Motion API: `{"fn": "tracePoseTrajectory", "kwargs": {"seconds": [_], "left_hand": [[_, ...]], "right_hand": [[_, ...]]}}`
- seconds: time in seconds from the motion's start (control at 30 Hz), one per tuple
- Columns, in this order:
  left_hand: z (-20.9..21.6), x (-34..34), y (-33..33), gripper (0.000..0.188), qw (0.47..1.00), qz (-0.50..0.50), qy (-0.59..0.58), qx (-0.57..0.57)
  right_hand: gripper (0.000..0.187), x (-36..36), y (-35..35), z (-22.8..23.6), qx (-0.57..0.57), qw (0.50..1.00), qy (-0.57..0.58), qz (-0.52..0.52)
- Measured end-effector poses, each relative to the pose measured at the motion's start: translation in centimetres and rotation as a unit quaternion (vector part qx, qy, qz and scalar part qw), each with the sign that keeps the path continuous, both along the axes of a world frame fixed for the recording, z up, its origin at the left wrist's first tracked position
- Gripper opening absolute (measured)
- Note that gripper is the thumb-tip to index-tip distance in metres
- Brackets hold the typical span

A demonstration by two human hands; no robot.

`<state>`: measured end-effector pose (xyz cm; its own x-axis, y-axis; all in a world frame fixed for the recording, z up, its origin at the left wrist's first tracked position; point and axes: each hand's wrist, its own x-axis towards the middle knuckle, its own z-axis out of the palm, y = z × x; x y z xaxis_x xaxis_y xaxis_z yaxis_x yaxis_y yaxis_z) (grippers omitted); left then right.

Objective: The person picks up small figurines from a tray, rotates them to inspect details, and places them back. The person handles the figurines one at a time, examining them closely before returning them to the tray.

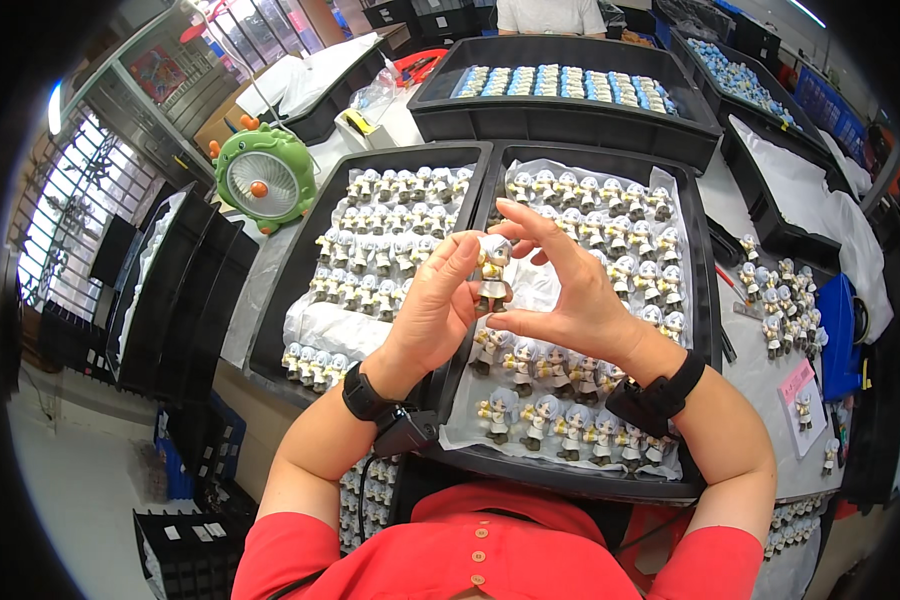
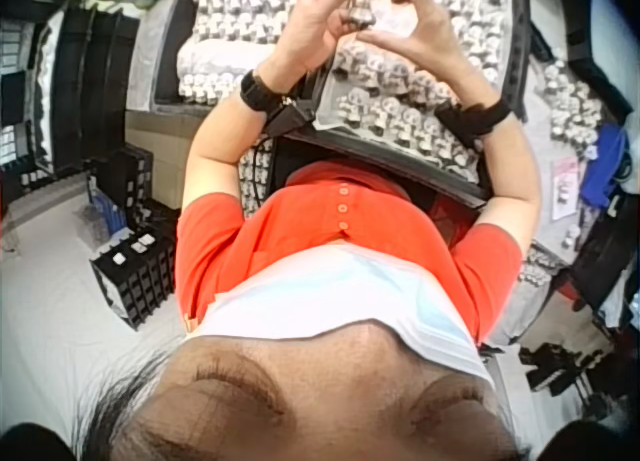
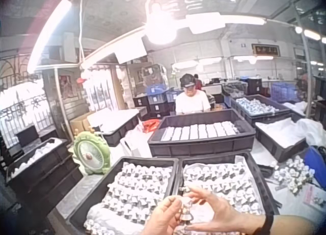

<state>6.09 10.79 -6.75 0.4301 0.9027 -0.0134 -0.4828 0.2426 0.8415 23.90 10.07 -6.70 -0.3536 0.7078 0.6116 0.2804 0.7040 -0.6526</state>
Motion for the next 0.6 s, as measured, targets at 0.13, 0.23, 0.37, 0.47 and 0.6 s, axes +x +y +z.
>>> {"fn": "tracePoseTrajectory", "kwargs": {"seconds": [0.13,0.23,0.37,0.47,0.6], "left_hand": [[-0.16,-0.07,0.15,0.03,1.0,-0.003,-0.001,0.005],[0.09,0.1,0.0,0.029,1.0,-0.001,-0.004,0.001],[-0.32,-0.17,0.17,0.036,1.0,-0.009,0.005,0.012],[-0.34,-0.17,0.14,0.04,1.0,-0.011,0.011,0.015],[-0.36,-0.16,0.15,0.041,1.0,-0.01,0.01,0.02]], "right_hand": [[0.096,-0.03,-0.03,0.07,0.002,1.0,-0.002,-0.001],[0.095,0.04,0.0,0.0,0.004,1.0,-0.004,-0.004],[0.094,0.02,0.04,-0.04,0.006,1.0,-0.006,-0.003],[0.093,0.02,0.03,-0.06,0.003,1.0,-0.007,0.001],[0.093,0.0,0.06,-0.16,0.003,1.0,-0.008,0.004]]}}
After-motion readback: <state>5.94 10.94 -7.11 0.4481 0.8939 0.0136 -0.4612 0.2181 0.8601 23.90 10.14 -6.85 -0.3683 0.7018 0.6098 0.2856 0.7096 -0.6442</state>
